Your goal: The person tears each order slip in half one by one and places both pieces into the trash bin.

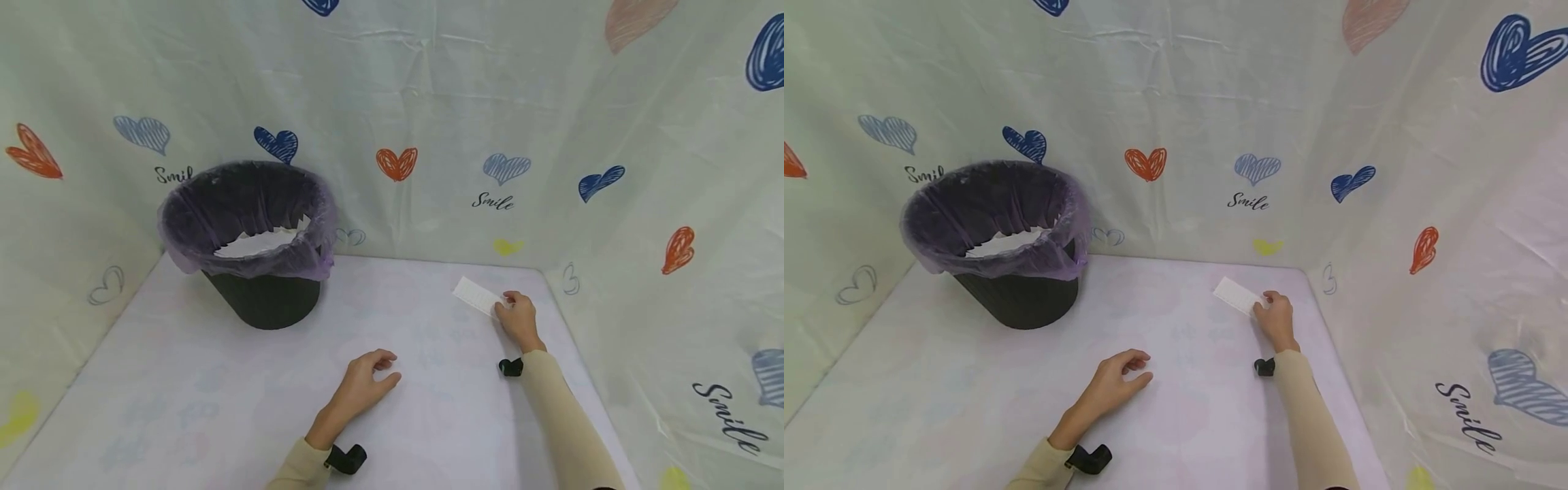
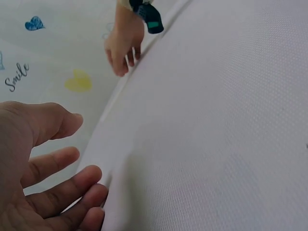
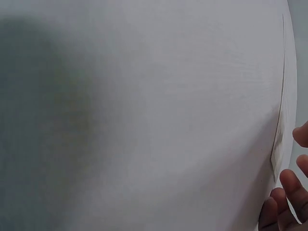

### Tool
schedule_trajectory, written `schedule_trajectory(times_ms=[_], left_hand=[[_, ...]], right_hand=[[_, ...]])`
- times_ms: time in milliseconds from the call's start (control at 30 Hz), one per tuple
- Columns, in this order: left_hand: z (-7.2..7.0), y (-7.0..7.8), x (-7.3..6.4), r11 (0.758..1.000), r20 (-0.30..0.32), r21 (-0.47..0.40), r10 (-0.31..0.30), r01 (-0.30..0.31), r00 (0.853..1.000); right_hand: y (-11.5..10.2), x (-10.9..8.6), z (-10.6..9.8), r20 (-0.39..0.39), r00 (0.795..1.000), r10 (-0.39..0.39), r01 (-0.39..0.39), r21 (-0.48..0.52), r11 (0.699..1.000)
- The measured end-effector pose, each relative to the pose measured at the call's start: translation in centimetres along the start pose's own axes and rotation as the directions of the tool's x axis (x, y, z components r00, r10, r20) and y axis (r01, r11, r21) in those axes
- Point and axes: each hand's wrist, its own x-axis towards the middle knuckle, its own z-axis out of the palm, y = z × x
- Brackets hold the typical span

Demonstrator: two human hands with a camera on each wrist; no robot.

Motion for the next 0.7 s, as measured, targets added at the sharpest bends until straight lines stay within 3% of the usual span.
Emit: schedule_trajectory(times_ms=[233, 700], left_hand=[[-0.3, -0.2, 0.1, 0.998, -0.020, -0.046, -0.041, 0.041, 0.999], [-0.4, -0.7, 0.1, 0.996, -0.018, -0.069, -0.064, 0.063, 0.998]], right_hand=[[-0.1, 0.9, 0.4, 0.038, 0.999, 0.025, -0.023, -0.047, 0.999], [-1.6, 0.8, 0.0, 0.156, 0.985, 0.076, -0.051, -0.159, 0.986]])
